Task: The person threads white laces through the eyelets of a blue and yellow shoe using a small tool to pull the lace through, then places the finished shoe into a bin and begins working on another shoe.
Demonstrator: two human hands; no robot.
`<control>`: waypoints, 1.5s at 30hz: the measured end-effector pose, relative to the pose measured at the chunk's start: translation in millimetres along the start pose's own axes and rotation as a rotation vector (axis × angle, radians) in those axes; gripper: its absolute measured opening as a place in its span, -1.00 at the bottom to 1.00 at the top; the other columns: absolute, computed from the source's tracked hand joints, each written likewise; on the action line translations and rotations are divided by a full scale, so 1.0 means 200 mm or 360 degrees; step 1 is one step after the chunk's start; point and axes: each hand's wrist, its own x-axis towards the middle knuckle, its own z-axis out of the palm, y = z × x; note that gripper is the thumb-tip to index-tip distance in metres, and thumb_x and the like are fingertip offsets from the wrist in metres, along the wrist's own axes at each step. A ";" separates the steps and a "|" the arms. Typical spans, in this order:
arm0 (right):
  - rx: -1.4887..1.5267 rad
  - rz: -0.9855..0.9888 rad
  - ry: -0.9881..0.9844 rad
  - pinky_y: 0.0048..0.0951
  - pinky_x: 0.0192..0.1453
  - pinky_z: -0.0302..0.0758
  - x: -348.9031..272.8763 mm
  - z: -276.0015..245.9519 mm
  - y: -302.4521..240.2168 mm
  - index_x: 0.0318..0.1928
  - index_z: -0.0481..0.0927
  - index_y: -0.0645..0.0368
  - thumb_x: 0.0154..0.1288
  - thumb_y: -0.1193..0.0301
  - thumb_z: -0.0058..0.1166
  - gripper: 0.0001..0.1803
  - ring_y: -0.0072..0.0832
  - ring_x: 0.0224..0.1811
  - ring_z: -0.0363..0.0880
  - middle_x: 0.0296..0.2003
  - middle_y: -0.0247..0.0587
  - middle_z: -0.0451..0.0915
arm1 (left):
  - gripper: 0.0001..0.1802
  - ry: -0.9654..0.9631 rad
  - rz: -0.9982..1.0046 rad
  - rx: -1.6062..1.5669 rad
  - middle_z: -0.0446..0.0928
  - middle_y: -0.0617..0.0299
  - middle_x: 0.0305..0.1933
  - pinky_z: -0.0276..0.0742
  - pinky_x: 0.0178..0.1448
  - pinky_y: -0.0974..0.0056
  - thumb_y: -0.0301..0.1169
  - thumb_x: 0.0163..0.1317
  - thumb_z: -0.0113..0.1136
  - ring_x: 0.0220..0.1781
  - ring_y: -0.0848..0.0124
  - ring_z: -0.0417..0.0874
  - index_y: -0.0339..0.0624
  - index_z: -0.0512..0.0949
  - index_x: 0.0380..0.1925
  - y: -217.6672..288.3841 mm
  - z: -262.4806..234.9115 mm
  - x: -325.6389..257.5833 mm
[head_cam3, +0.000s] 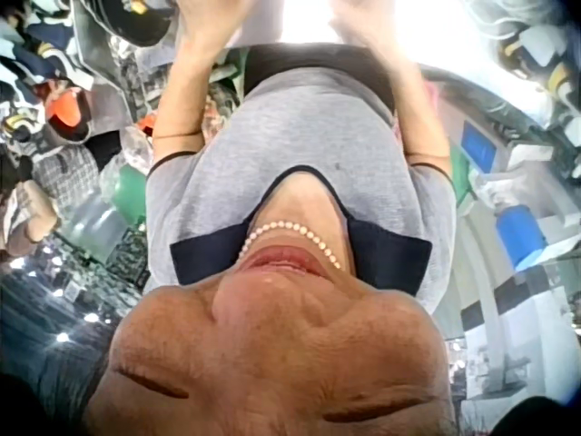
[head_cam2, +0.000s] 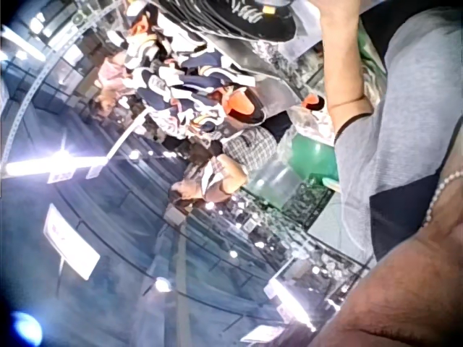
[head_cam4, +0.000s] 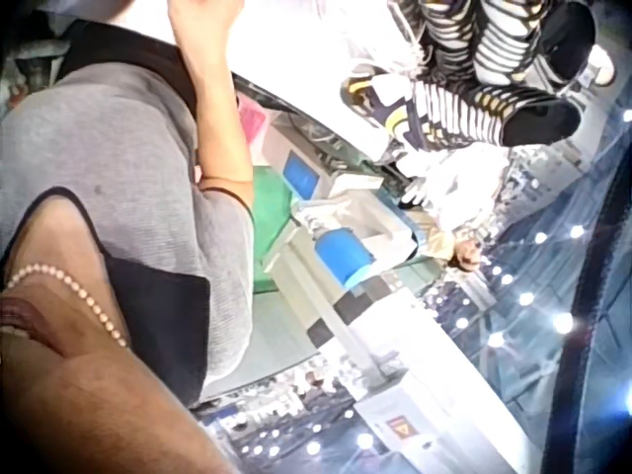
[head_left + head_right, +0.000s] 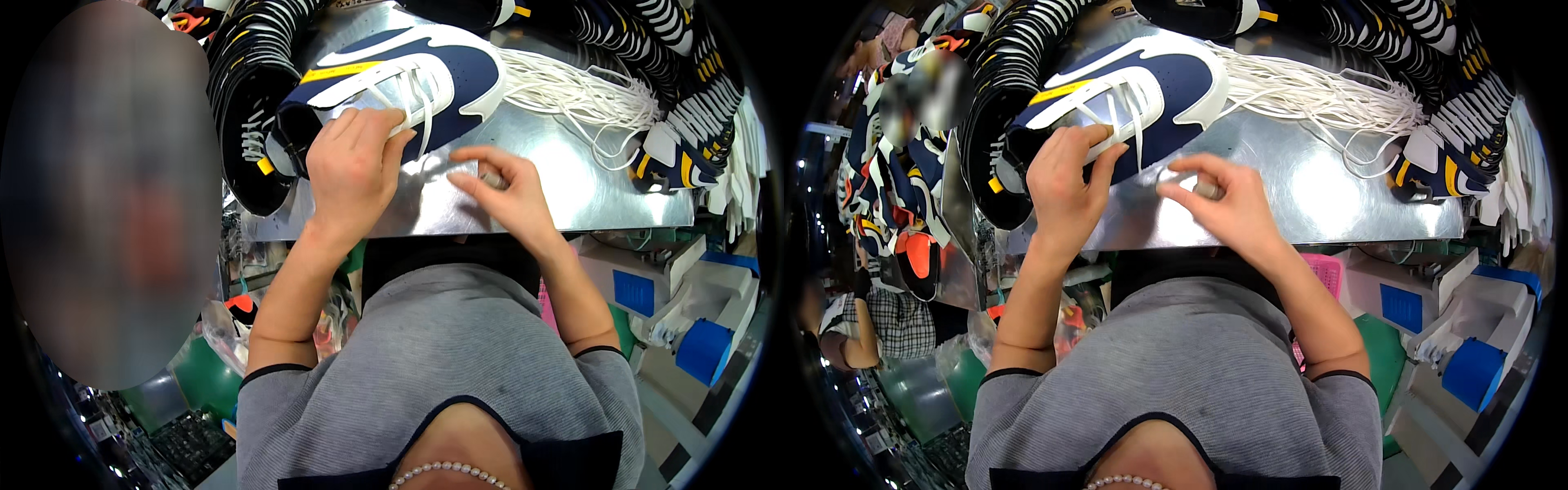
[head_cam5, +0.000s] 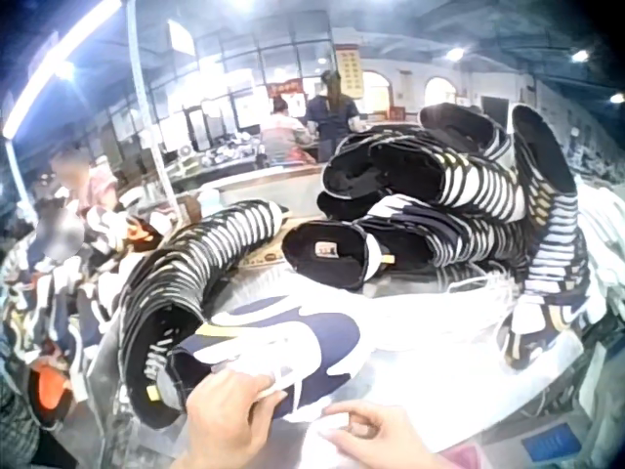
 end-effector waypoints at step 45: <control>-0.0499 -0.0479 0.0293 -0.38 -0.15 0.56 0.16 0.08 0.25 -0.25 0.66 0.22 0.13 0.47 0.34 -0.82 -0.30 -0.19 0.65 -0.18 -0.27 0.62 | -0.66 -0.0991 -0.0532 -0.0118 0.67 0.08 -0.28 0.55 -0.10 0.10 -0.12 0.15 0.36 -0.22 0.06 0.67 -0.15 0.66 -0.25 -0.01 0.21 -0.13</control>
